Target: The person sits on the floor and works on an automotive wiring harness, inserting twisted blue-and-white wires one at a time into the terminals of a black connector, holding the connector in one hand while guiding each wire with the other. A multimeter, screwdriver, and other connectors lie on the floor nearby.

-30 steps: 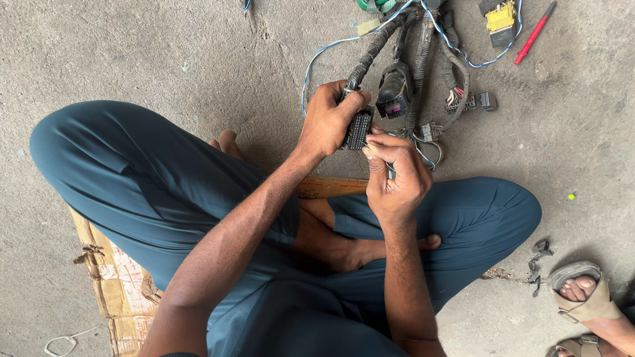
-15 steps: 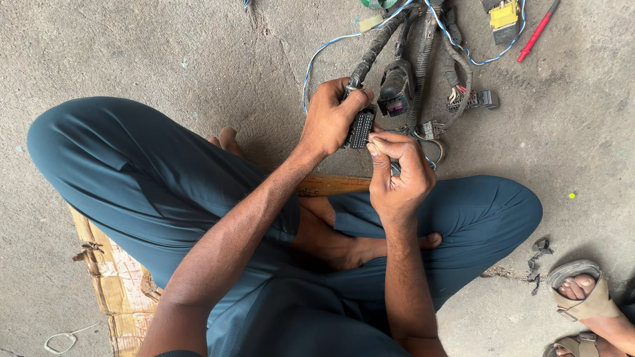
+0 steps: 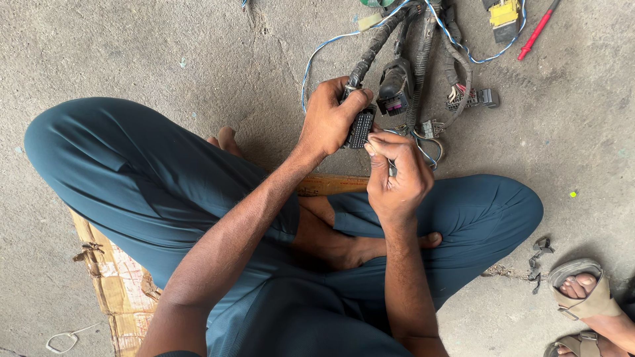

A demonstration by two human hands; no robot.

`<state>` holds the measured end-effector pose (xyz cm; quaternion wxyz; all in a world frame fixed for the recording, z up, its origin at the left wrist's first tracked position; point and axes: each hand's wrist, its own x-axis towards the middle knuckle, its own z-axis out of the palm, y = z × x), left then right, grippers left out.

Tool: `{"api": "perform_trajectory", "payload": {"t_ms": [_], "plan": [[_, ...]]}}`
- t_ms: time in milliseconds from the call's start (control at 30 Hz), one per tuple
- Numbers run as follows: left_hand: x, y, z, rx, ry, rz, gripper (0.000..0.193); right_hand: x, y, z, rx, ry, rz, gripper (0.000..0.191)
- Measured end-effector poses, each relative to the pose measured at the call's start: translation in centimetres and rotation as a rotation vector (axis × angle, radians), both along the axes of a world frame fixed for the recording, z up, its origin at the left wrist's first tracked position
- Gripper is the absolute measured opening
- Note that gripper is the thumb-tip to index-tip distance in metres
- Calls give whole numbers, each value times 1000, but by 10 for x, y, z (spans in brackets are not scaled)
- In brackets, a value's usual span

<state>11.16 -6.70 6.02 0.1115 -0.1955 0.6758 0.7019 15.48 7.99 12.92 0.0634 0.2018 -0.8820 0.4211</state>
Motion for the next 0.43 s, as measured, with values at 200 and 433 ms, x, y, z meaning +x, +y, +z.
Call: {"api": "perform_trajectory", "payload": {"t_ms": [200,433], "plan": [[0,-1,0,-34,-19,-6,40,1,0,-2,6,26,5,7],[1,-4,0,-57,0,-4,41,2,-5,-3,17,32,-21,7]]}}
